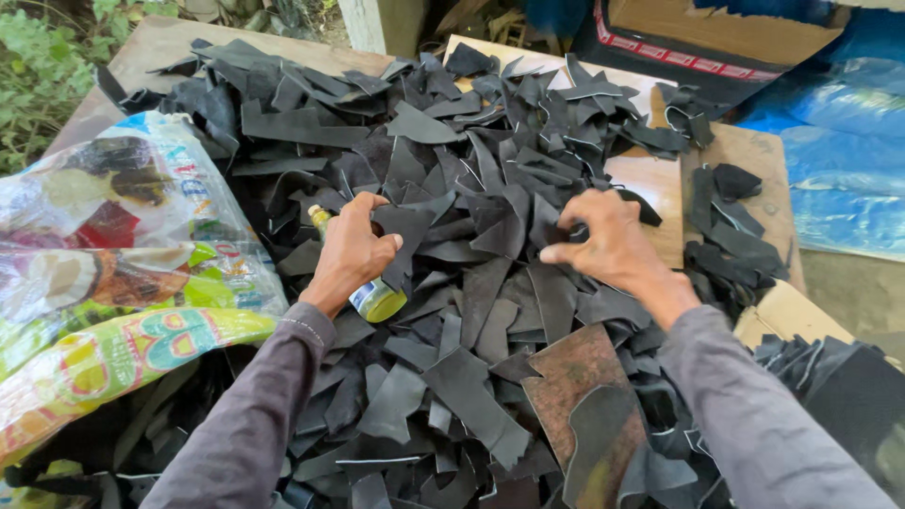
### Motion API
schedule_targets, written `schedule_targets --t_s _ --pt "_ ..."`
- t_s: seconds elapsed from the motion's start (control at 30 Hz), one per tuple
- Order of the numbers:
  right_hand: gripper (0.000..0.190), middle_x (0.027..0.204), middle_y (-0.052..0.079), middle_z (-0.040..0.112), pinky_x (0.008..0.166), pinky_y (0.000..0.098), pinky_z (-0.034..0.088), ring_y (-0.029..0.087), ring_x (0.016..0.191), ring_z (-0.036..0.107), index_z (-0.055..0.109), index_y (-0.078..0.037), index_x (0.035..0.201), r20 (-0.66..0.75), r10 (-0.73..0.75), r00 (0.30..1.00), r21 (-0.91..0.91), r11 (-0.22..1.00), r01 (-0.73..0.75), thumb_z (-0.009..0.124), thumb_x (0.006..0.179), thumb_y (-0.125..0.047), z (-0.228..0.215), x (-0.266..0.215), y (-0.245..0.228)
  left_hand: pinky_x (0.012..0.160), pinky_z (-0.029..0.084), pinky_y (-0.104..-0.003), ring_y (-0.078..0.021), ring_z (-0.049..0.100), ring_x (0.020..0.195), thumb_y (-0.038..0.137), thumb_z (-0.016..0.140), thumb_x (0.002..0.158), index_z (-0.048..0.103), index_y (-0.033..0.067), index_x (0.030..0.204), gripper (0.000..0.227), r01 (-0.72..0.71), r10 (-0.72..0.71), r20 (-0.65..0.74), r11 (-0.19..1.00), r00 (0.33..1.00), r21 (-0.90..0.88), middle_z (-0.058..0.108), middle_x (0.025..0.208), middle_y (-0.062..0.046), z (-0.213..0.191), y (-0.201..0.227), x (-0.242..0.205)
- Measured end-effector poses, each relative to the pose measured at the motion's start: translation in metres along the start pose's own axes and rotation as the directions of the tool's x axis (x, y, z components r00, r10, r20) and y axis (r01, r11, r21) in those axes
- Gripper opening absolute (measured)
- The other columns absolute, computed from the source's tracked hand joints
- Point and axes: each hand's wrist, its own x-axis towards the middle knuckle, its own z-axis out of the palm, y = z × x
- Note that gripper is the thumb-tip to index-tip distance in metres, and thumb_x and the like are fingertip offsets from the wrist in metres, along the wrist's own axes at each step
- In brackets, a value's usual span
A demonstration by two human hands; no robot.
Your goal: The person marks black leather pieces using a yellow ruler and a pen, then cuts the marked shapes using shears on a workbench piled with leather scraps.
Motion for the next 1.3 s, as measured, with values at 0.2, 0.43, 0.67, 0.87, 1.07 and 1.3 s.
schedule_targets --t_s 0.2,0.43,0.67,0.87,1.07,1.3 --pt "0.035 0.106 0.005 0.069 0.081 0.0319 0.056 0.013 0.092 0.066 0.063 -0.006 0.121 0.022 0.111 0.994 0.897 0.438 -0.069 0.08 0.093 -0.019 -0.033 -0.008 0.022 0.083 0.053 -0.046 -0.0424 0.068 0.092 0.011 0.079 0.073 0.065 -0.0011 0.12 0.052 -0.333 0.357 -0.092 0.92 0.93 0.205 0.07 0.098 -0.026 -0.003 0.02 -0.017" --pt "0.044 0.102 0.008 0.073 0.069 0.036 0.062 0.018 0.084 0.073 0.058 -0.011 0.125 0.183 0.145 0.972 0.966 0.157 -0.205 0.075 0.085 -0.007 -0.016 -0.013 0.013 0.085 0.06 -0.034 -0.0229 0.075 0.094 0.014 0.076 0.09 0.07 -0.0013 0.117 0.032 -0.364 0.343 -0.121 0.874 0.931 -0.322 0.076 0.104 -0.013 0.056 0.084 -0.036" --pt "0.014 0.099 0.008 0.075 0.072 0.0263 0.056 0.014 0.082 0.069 0.071 0.0 0.109 0.026 0.244 0.969 0.967 0.24 -0.086 0.074 0.097 -0.006 0.002 -0.012 -0.019 0.065 0.057 -0.031 -0.0137 0.067 0.076 0.009 0.085 0.073 0.064 -0.0017 0.116 0.049 0.118 0.043 0.213 0.716 0.976 -0.688 0.072 0.092 -0.007 0.101 0.124 -0.05" --pt "0.017 0.089 0.0 0.071 0.061 0.0243 0.051 0.009 0.074 0.066 0.071 -0.004 0.106 0.042 0.275 0.96 0.928 0.345 -0.139 0.075 0.089 -0.005 -0.028 0.003 -0.026 0.079 0.056 -0.028 -0.0115 0.065 0.089 -0.002 0.08 0.078 0.059 -0.0014 0.119 0.046 -0.066 0.294 0.204 0.701 0.934 -0.711 0.068 0.102 -0.005 0.071 0.124 -0.058" --pt "0.024 0.094 0.007 0.077 0.073 0.0275 0.06 0.012 0.083 0.07 0.077 0.003 0.117 -0.091 -0.128 0.988 0.675 0.721 0.156 0.069 0.097 -0.007 -0.051 0.016 -0.062 0.106 0.05 -0.037 -0.0194 0.06 0.124 -0.006 0.071 0.078 0.058 0.0056 0.139 0.063 -0.239 0.506 0.285 0.739 0.814 -0.63 0.061 0.134 -0.006 0.024 0.12 -0.057" --pt "0.031 0.098 0.007 0.076 0.066 0.0283 0.059 0.012 0.076 0.07 0.066 -0.005 0.127 -0.019 0.124 0.992 0.658 0.749 -0.081 0.063 0.097 -0.011 -0.068 0.008 -0.006 0.089 0.048 -0.037 -0.0201 0.055 0.117 -0.005 0.071 0.077 0.051 0.0093 0.145 0.073 -0.236 0.329 0.23 0.905 0.916 -0.355 0.054 0.147 -0.006 -0.051 0.086 -0.084"
